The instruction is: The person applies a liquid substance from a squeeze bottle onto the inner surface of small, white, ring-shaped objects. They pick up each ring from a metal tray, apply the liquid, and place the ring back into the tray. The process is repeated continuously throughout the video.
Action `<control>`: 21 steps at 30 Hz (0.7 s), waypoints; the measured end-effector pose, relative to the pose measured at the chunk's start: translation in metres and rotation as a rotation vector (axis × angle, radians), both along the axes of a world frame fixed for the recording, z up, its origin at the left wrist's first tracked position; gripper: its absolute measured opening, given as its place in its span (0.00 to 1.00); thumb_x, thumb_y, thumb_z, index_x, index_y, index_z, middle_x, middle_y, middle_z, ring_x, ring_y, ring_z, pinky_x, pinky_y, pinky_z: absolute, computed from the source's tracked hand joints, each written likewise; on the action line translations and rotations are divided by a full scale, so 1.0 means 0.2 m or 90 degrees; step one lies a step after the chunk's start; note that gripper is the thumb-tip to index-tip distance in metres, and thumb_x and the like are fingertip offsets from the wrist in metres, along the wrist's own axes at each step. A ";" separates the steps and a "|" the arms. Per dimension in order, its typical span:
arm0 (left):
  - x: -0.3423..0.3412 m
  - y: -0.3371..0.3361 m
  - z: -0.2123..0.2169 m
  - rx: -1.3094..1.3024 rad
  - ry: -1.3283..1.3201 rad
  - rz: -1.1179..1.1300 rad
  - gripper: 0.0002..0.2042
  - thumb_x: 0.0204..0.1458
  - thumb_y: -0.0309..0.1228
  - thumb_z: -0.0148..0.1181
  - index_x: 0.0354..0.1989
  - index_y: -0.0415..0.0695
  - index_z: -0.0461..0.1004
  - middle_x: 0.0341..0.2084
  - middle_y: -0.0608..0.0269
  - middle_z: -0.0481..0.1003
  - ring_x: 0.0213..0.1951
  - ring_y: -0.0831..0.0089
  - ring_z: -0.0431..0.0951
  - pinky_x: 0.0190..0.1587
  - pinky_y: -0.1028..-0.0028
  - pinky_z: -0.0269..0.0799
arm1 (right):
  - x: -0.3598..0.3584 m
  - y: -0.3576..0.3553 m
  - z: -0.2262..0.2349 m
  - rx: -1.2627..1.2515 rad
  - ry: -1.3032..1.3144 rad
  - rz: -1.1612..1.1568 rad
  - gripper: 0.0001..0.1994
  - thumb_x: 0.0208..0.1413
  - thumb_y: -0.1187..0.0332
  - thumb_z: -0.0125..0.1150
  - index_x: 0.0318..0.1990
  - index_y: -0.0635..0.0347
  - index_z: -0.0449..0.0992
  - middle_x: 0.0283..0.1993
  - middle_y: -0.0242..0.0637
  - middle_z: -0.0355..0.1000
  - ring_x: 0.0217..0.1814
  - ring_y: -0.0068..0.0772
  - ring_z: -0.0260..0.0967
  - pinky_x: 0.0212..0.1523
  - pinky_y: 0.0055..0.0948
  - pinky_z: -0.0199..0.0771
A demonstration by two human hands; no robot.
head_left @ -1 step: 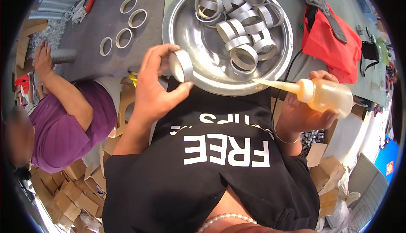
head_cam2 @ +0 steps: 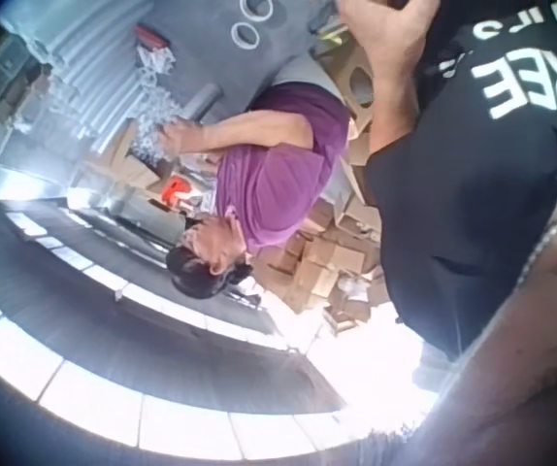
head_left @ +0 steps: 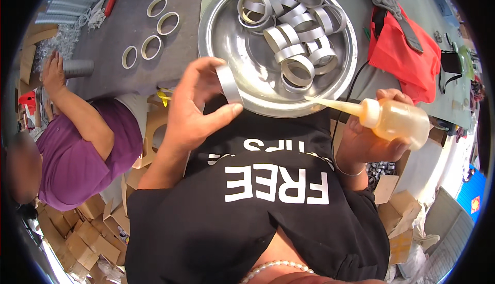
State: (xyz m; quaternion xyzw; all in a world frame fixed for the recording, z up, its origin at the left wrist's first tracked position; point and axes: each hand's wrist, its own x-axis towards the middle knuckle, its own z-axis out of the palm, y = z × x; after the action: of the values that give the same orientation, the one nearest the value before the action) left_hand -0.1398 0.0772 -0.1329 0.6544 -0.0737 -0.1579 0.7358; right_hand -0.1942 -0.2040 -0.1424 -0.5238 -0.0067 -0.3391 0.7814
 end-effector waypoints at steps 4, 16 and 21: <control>-0.05 -0.06 0.03 -0.232 0.378 -0.159 0.35 0.55 0.44 0.59 0.63 0.29 0.57 0.50 0.46 0.71 0.52 0.55 0.77 0.48 0.68 0.79 | 0.01 -0.03 0.00 -0.234 -0.171 0.063 0.41 0.44 0.45 0.73 0.55 0.68 0.60 0.47 0.56 0.69 0.46 0.42 0.73 0.36 0.29 0.80; -0.08 -0.12 0.05 -0.241 0.440 -0.202 0.34 0.55 0.47 0.59 0.61 0.30 0.60 0.48 0.46 0.73 0.44 0.58 0.80 0.44 0.68 0.81 | 0.00 0.07 0.07 -0.467 -0.192 0.181 0.38 0.41 0.63 0.81 0.56 0.64 0.61 0.50 0.58 0.70 0.41 0.41 0.75 0.36 0.28 0.80; -0.10 -0.11 0.08 -0.208 0.285 -0.143 0.32 0.46 0.26 0.69 0.61 0.38 0.62 0.51 0.56 0.72 0.50 0.69 0.76 0.51 0.71 0.77 | -0.06 0.01 0.15 -0.489 -0.050 0.233 0.37 0.42 0.66 0.80 0.56 0.64 0.61 0.51 0.57 0.71 0.42 0.38 0.76 0.38 0.28 0.80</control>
State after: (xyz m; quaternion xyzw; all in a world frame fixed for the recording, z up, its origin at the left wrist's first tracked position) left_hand -0.1607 0.0551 -0.1177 0.4637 -0.0062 -0.3650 0.8072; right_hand -0.2060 -0.2029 -0.1115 -0.7537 -0.2553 -0.1873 0.5759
